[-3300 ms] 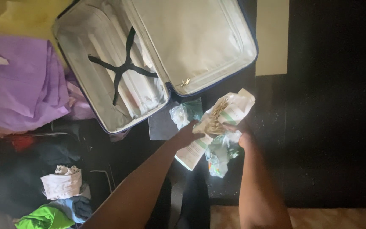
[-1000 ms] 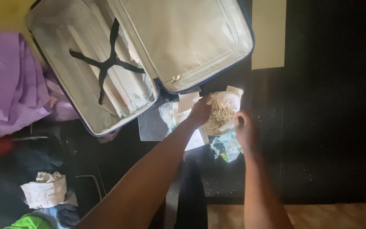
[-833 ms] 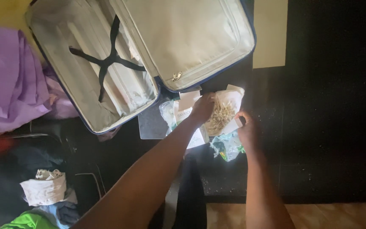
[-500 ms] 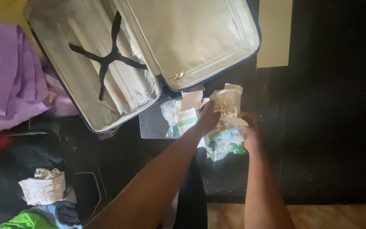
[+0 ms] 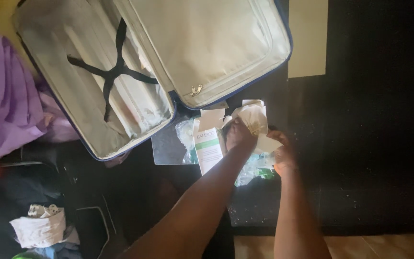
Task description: Unpacking items and clothes from a suitcase.
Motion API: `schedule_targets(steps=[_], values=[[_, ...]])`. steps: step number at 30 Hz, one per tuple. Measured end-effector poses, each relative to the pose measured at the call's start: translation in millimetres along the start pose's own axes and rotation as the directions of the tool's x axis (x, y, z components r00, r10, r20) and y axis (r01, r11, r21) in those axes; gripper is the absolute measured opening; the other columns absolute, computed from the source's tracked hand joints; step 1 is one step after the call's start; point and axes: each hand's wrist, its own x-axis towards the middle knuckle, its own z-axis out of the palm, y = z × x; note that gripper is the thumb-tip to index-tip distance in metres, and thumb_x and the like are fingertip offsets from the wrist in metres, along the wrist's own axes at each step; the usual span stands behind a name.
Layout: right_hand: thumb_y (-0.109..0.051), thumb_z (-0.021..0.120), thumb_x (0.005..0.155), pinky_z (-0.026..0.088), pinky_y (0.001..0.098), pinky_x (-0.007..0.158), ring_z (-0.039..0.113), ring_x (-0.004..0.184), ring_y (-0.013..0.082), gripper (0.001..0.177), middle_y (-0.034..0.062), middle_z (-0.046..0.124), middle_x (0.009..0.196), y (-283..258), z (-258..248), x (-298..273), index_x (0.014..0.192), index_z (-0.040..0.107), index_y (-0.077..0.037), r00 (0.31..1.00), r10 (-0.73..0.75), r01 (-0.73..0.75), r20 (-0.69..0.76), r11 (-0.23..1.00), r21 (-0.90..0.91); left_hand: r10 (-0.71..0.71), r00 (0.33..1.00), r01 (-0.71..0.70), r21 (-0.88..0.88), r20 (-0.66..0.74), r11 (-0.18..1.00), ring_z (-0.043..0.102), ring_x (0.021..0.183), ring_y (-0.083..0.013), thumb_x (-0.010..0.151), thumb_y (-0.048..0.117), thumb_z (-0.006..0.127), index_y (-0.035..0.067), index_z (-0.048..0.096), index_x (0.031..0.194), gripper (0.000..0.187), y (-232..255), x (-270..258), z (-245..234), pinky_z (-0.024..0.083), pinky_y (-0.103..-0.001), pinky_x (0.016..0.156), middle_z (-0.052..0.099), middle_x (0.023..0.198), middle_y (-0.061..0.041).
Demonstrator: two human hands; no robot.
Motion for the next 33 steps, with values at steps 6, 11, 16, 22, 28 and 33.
schedule_targets(steps=[6,11,16,22,28,33], values=[[-0.019,0.072,0.091,0.05,0.032,0.07,0.063,0.082,0.0155,0.007,0.0024,0.067,0.09,-20,18,-13,0.093,0.067,-0.015,0.992,0.096,-0.101,-0.081,0.994,-0.053,0.256,0.963,-0.256,0.008,-0.09,0.967,0.059,0.118,-0.0405,0.082,0.019,0.074,-0.004,0.057,0.121,0.048,-44,35,48,0.047,-0.045,0.102,0.057,0.126,-0.028],[-0.02,0.074,0.082,0.058,0.0343,0.07,0.069,0.083,0.0169,0.011,0.0045,0.072,0.09,-56,45,-36,0.089,0.068,-0.015,0.986,0.153,-0.154,-0.065,0.988,-0.023,0.278,0.96,-0.277,-0.054,0.017,0.959,0.065,0.116,-0.0379,0.081,0.015,0.068,0.003,0.06,0.123,0.045,-46,17,15,0.05,-0.044,0.103,0.068,0.119,-0.024],[-0.019,0.079,0.084,0.056,0.036,0.07,0.067,0.084,0.017,0.015,0.0059,0.069,0.094,-40,38,-34,0.09,0.066,-0.013,0.994,0.075,-0.082,-0.085,0.994,-0.077,0.316,0.949,-0.316,-0.04,-0.01,0.948,0.062,0.112,-0.0417,0.077,0.01,0.069,0.006,0.053,0.13,0.055,-52,5,-2,0.049,-0.048,0.097,0.063,0.121,-0.024],[-0.024,0.073,0.083,0.061,0.0371,0.071,0.072,0.083,0.0187,0.012,0.0088,0.074,0.092,-66,59,-55,0.091,0.072,-0.015,0.986,0.139,-0.147,-0.094,0.986,-0.082,0.432,0.897,-0.429,0.048,-0.099,0.902,0.065,0.116,-0.0381,0.08,0.004,0.065,0.01,0.052,0.134,0.055,-52,-15,-19,0.047,-0.051,0.101,0.07,0.118,-0.017],[-0.028,0.076,0.087,0.058,0.0345,0.078,0.07,0.09,0.0166,0.021,0.0061,0.073,0.101,-41,36,-40,0.103,0.07,-0.014,0.989,0.139,-0.134,-0.057,0.988,0.073,0.666,0.74,-0.673,-0.079,-0.095,0.736,0.063,0.116,-0.0394,0.081,-0.001,0.06,0.011,0.06,0.13,0.051,-60,-12,-1,0.05,-0.049,0.098,0.068,0.123,-0.019],[-0.02,0.071,0.084,0.058,0.0374,0.076,0.071,0.091,0.0218,0.027,0.0114,0.075,0.102,-57,41,-43,0.109,0.073,-0.01,0.987,0.156,-0.157,0.031,0.988,0.011,0.554,0.774,-0.63,0.287,0.308,0.721,0.065,0.11,-0.0384,0.078,0.023,0.074,0.01,0.06,0.129,0.054,-34,3,-11,0.05,-0.052,0.094,0.065,0.122,-0.019]])
